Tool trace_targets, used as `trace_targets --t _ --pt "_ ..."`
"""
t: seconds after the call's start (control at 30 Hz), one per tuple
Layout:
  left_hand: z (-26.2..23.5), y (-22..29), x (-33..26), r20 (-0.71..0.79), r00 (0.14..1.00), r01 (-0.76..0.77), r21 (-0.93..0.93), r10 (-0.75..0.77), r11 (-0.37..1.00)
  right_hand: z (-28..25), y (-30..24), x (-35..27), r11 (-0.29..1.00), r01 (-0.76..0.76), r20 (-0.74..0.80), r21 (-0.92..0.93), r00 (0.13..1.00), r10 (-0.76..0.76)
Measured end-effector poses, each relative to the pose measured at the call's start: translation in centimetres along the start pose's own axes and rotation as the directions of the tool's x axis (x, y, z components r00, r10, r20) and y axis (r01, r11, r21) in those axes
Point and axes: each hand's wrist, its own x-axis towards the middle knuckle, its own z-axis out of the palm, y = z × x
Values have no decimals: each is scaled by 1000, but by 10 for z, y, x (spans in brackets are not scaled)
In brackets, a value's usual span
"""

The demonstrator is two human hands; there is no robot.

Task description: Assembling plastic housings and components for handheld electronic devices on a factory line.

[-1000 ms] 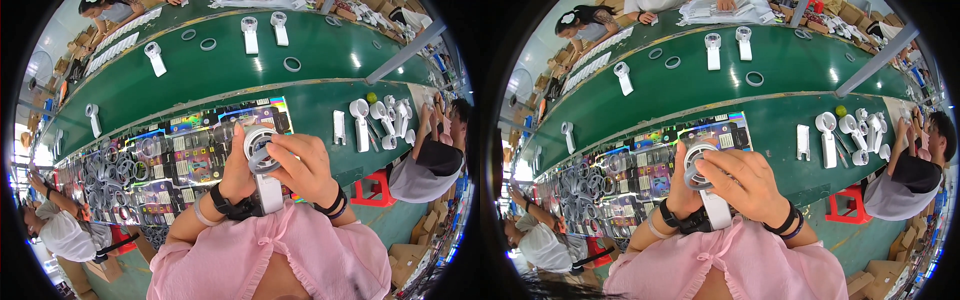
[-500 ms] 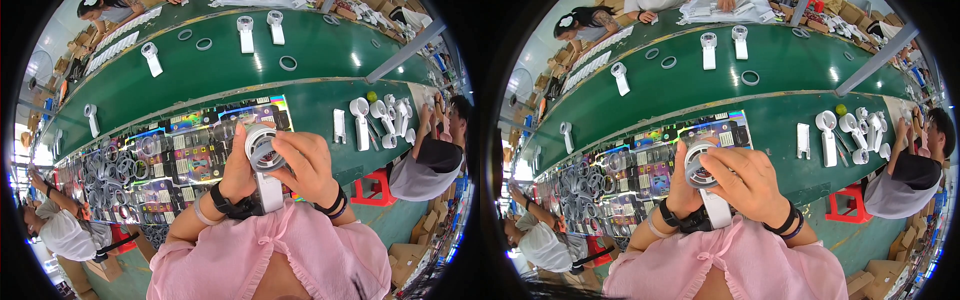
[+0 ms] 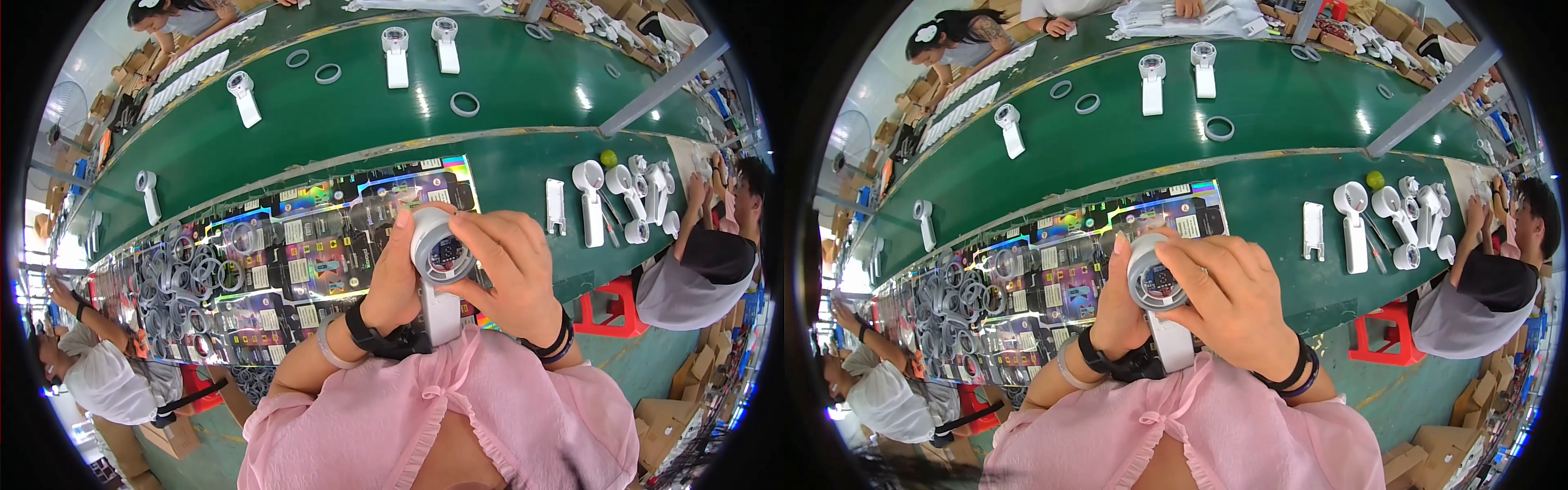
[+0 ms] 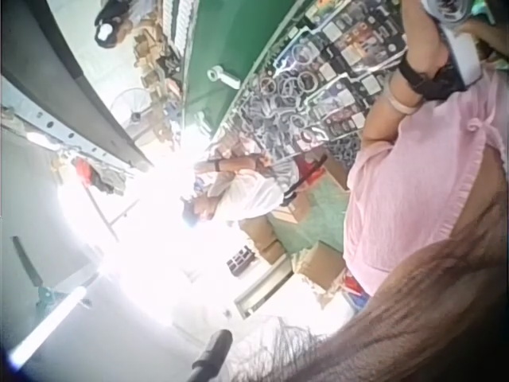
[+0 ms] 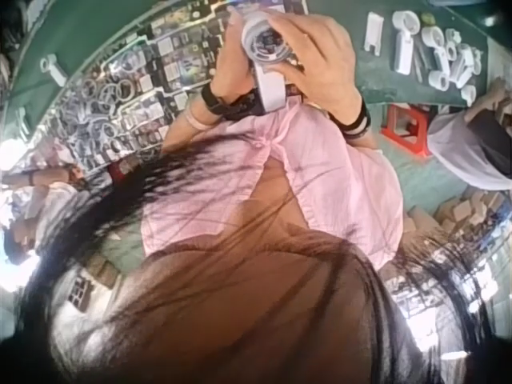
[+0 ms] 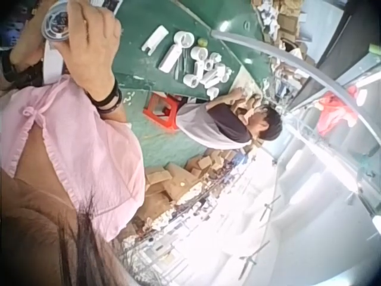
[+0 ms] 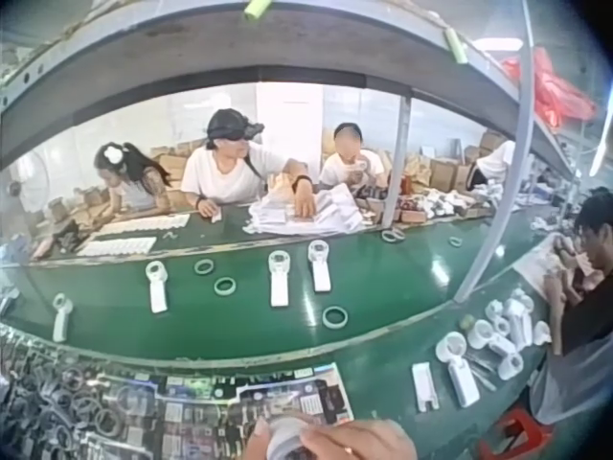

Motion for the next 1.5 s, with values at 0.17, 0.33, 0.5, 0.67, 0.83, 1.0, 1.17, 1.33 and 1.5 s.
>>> trace_targets --t 0.17,0.33,0.5,0.67,0.83,1.0,1.17,1.33,1.5 --pt "0 0 -3 -50 998 -25 85 30 996 -4 -4 2 998 -60 45 12 997 60" --pt "-4 1 -7 68 982 -188 369 176 910 -1 -7 -2 981 -159 14 114 987 158" --pt "-13 7 -13 141 968 -252 567 209 784 -4 -10 -9 978 -167 44 128 986 163" --pt "-2 12 -24 75 961 -225 774 268 592 -9 -10 -11 986 -112 99 121 990 100" --pt "-2 3 -25 78 928 -266 824 365 500 -5 -8 -4 619 -361 196 697 927 320" --pt "6 -1 -27 252 853 -386 895 456 226 23 3 -6 472 -423 232 773 882 411" --pt "-8 -6 -21 303 833 -358 933 462 32 36 10 -13 519 -374 128 768 885 448" --pt "-16 -13 -8 226 868 -287 955 442 74 51 26 -16 529 -384 116 757 875 470" --pt "-40 -24 23 24 908 -129 966 418 225 96 72 -26 513 -543 231 665 802 550"
